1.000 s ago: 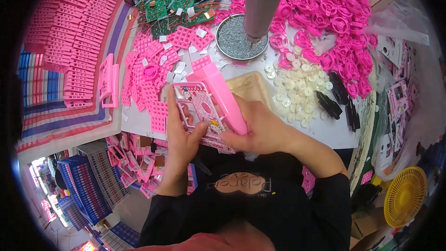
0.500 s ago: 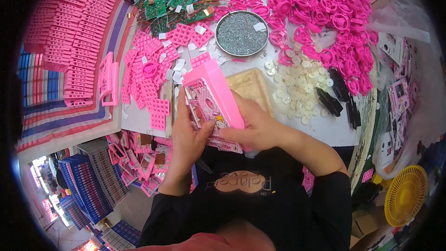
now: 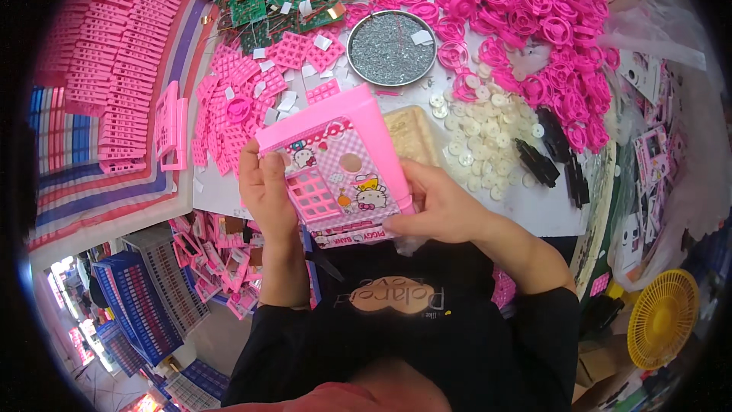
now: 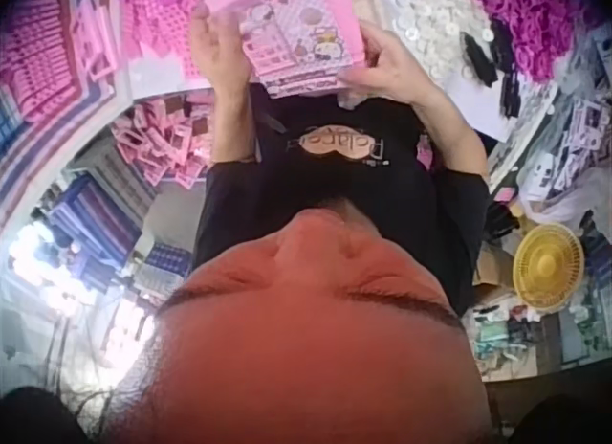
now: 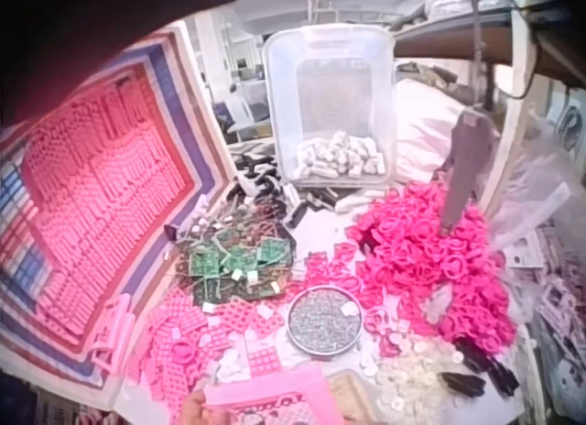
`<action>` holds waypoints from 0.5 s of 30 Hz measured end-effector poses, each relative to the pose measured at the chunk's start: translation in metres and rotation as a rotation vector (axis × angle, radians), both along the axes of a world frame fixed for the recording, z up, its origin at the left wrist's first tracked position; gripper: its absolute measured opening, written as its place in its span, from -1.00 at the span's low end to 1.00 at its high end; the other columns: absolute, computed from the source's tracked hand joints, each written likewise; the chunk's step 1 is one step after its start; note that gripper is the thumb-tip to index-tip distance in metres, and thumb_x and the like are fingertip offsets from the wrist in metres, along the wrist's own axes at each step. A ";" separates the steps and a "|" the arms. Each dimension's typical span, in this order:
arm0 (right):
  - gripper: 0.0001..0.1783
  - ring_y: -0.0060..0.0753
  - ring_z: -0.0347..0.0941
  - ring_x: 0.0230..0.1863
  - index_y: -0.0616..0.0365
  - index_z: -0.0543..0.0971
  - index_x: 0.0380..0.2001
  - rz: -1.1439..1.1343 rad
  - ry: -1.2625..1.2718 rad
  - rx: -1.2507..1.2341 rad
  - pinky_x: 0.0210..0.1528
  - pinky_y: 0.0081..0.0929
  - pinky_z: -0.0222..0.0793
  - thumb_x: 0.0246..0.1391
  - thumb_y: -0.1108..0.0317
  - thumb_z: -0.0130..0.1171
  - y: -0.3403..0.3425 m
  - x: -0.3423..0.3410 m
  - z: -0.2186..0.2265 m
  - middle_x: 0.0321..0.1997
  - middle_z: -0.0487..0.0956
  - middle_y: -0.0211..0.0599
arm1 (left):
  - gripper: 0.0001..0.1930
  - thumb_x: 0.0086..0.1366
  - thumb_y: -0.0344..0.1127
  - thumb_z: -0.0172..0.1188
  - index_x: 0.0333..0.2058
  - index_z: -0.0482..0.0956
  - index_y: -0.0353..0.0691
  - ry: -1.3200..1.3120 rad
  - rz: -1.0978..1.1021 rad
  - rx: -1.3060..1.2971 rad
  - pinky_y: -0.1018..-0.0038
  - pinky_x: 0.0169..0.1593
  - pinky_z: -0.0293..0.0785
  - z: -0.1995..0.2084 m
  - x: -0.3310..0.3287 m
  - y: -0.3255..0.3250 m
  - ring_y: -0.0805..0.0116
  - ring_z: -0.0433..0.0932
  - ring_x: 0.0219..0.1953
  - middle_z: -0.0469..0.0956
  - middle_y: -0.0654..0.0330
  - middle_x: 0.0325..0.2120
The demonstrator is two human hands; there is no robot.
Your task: Assemble a toy by installing internal components and screws.
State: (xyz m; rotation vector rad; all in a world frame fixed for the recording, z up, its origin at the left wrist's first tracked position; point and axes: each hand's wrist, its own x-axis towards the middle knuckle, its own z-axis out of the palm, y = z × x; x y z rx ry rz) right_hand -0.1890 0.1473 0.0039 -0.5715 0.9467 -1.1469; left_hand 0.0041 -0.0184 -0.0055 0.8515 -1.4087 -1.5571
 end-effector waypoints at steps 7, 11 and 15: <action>-0.12 -0.41 0.47 0.21 0.23 0.16 0.40 -0.085 0.033 -0.084 0.22 -0.39 0.44 0.05 0.62 0.35 0.001 0.013 0.006 0.24 0.50 -0.20 | -0.71 0.44 -0.49 0.04 0.09 0.32 -0.40 0.002 0.005 -0.037 0.60 -0.11 0.38 0.006 0.001 -0.004 0.57 0.45 -0.23 0.49 0.18 -0.18; -0.11 -0.41 0.43 0.26 0.23 0.14 0.40 0.044 0.127 -0.115 0.24 -0.41 0.41 0.05 0.61 0.35 0.002 0.004 0.007 0.26 0.46 -0.19 | -0.73 0.48 -0.44 0.03 0.08 0.34 -0.37 0.016 0.011 -0.022 0.63 -0.16 0.35 -0.002 0.001 -0.008 0.61 0.44 -0.25 0.51 0.24 -0.26; -0.09 -0.39 0.48 0.18 0.22 0.16 0.38 0.063 0.173 -0.103 0.19 -0.41 0.44 0.00 0.54 0.39 0.000 0.006 0.018 0.22 0.49 -0.19 | -0.74 0.51 -0.35 0.00 0.07 0.38 -0.34 0.011 0.013 0.063 0.66 -0.18 0.32 -0.005 0.002 -0.011 0.65 0.42 -0.27 0.51 0.29 -0.28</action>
